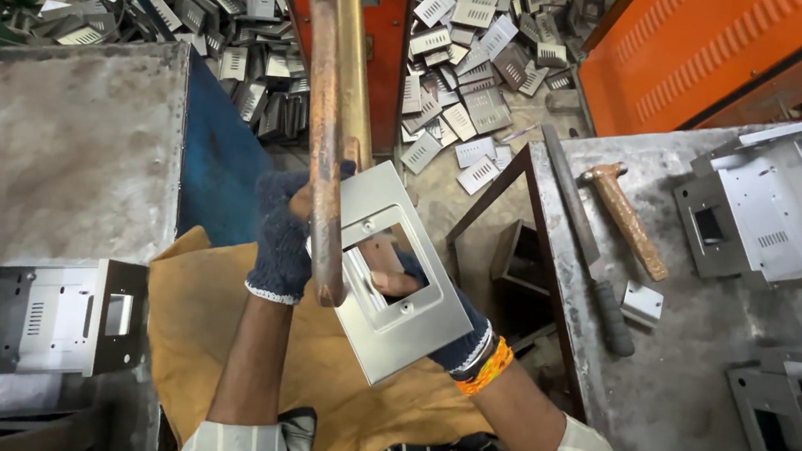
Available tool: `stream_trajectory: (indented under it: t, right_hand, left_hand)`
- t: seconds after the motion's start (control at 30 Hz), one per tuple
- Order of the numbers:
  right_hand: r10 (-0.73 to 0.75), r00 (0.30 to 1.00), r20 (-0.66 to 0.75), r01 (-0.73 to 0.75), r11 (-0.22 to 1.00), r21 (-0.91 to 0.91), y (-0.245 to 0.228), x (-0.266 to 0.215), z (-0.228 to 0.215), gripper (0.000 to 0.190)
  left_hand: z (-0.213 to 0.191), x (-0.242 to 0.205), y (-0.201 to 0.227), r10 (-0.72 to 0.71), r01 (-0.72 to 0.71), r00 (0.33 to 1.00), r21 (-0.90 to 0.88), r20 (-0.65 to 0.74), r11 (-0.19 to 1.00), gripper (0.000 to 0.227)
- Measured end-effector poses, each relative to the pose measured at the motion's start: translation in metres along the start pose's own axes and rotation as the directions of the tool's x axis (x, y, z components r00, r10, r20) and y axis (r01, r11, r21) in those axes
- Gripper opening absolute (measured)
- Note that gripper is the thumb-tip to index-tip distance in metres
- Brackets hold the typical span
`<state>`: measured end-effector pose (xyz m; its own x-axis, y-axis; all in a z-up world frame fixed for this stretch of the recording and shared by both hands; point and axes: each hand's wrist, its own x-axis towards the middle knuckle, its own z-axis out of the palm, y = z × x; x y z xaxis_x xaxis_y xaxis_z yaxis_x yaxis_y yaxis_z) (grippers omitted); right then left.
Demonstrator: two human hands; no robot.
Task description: The person assembles metal frames by inserting small metal pieces into rectangular openings and securing them using a large press machine. They repeatedly pick up frames, align them under the press, and operate the lever to complete the assembly.
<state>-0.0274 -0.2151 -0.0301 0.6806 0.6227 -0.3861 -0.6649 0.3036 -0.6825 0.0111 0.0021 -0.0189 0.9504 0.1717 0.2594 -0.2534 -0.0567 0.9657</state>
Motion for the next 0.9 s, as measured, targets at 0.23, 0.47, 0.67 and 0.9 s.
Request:
stream_trajectory:
  t: [0.23,0.47,0.67,0.9]
  right_hand:
    - [-0.015,0.999,-0.05,0.01,0.996,-0.093,-0.007,-0.009,0.012,0.039]
    - [-0.017,0.998,-0.063,0.001,0.97,-0.243,-0.013,-0.008,0.021,0.037]
    - [0.011,0.988,-0.157,-0.046,0.974,-0.221,-0.013,-0.011,0.023,0.04]
    - [-0.015,1.0,-0.023,0.009,0.974,-0.225,-0.011,-0.012,0.022,0.052]
  left_hand:
    - [0.011,-0.007,0.0,-0.011,0.009,0.994,-0.017,-0.108,1.0,0.03]
    - [0.007,-0.017,-0.007,0.426,-0.381,0.903,0.364,-0.05,0.85,0.023]
    - [0.015,-0.025,-0.035,0.1,-0.056,0.967,0.187,-0.235,0.981,0.023]
    - [0.01,-0.029,-0.042,0.112,-0.087,0.972,0.129,-0.205,0.988,0.022]
